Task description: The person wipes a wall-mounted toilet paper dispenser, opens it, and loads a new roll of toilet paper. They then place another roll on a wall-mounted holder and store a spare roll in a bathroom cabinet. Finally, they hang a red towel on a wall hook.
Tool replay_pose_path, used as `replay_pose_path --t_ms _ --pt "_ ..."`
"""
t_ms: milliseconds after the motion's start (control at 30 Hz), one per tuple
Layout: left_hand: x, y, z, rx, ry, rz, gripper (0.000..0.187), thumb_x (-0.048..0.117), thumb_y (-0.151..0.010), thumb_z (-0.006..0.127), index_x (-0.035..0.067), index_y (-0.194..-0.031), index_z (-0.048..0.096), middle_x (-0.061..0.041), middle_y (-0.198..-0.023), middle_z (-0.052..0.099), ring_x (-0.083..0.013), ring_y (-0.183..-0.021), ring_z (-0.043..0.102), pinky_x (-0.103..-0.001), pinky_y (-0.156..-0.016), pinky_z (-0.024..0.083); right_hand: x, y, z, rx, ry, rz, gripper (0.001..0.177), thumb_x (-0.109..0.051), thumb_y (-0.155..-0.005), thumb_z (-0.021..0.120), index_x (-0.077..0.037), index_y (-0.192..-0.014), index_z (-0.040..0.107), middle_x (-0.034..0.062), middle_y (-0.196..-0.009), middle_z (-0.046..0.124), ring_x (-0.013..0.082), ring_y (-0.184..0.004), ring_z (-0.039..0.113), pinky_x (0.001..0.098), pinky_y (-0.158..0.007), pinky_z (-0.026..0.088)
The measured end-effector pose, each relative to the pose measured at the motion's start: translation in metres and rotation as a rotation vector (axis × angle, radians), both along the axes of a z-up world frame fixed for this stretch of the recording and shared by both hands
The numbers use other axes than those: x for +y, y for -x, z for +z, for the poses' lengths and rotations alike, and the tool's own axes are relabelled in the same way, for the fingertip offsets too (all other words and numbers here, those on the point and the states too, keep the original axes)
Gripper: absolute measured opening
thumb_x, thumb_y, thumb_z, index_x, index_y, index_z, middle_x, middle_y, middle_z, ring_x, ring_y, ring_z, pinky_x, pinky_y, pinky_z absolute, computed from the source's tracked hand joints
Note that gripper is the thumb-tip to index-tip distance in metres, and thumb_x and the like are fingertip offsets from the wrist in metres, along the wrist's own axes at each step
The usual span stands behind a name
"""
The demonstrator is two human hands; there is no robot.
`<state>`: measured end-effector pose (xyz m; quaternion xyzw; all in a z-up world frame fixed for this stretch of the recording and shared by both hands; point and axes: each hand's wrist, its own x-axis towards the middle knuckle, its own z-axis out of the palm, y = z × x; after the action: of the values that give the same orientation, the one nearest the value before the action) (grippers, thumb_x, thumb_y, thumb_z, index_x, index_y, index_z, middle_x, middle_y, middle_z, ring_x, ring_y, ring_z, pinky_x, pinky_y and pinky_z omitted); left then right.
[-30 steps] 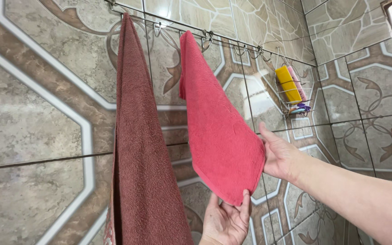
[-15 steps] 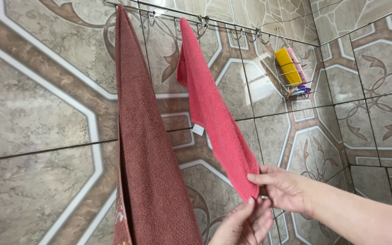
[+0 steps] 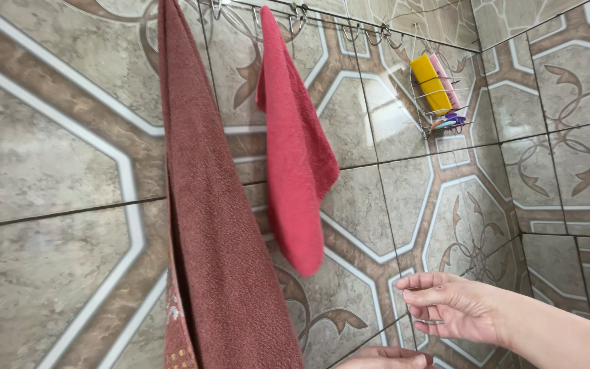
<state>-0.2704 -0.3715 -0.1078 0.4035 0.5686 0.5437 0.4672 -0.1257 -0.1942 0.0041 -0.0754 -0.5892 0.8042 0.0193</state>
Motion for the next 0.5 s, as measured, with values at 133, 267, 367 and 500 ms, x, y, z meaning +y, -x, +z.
replay_pose_path --t_ms 133,267,367,500 --pt "0.019 0.002 0.000 -0.051 0.011 -0.040 0.042 0.029 -0.104 0.072 0.002 -0.135 0.063 -0.001 -0.122 0.072 -0.0081 -0.117 0.067 -0.022 -0.105 0.051 0.015 0.001 -0.008 -0.020 0.030 -0.038 0.038 -0.003 -0.077 0.083 -0.013 -0.111 0.069 -0.0025 -0.085 0.068 0.0153 -0.081 0.066 0.0387 -0.082 0.056" --pt "0.034 0.007 0.001 0.013 -0.050 -0.099 0.036 0.029 -0.107 0.072 0.001 -0.129 0.067 -0.001 -0.115 0.071 -0.0069 -0.112 0.066 -0.021 -0.100 0.052 0.022 0.004 -0.014 -0.059 0.020 -0.046 0.037 -0.006 -0.078 0.085 -0.014 -0.111 0.070 -0.0027 -0.084 0.068 0.0150 -0.081 0.066 0.0386 -0.082 0.056" --pt "0.037 0.027 0.005 -0.031 -0.101 -0.133 0.029 0.027 -0.110 0.073 0.002 -0.122 0.065 0.001 -0.111 0.069 -0.0062 -0.107 0.064 -0.020 -0.095 0.051 0.015 0.018 -0.009 -0.074 -0.007 -0.050 0.038 -0.007 -0.075 0.085 -0.013 -0.110 0.070 -0.0025 -0.082 0.069 0.0156 -0.079 0.066 0.0409 -0.081 0.057" --pt "0.045 0.065 0.020 0.025 -0.122 -0.153 0.029 0.026 -0.112 0.074 0.001 -0.121 0.062 0.001 -0.111 0.066 -0.0059 -0.106 0.063 -0.021 -0.091 0.050 -0.007 0.043 0.003 -0.085 0.036 -0.068 0.038 -0.005 -0.075 0.084 -0.013 -0.109 0.068 0.0038 -0.082 0.069 0.0217 -0.083 0.071 0.0406 -0.082 0.058"
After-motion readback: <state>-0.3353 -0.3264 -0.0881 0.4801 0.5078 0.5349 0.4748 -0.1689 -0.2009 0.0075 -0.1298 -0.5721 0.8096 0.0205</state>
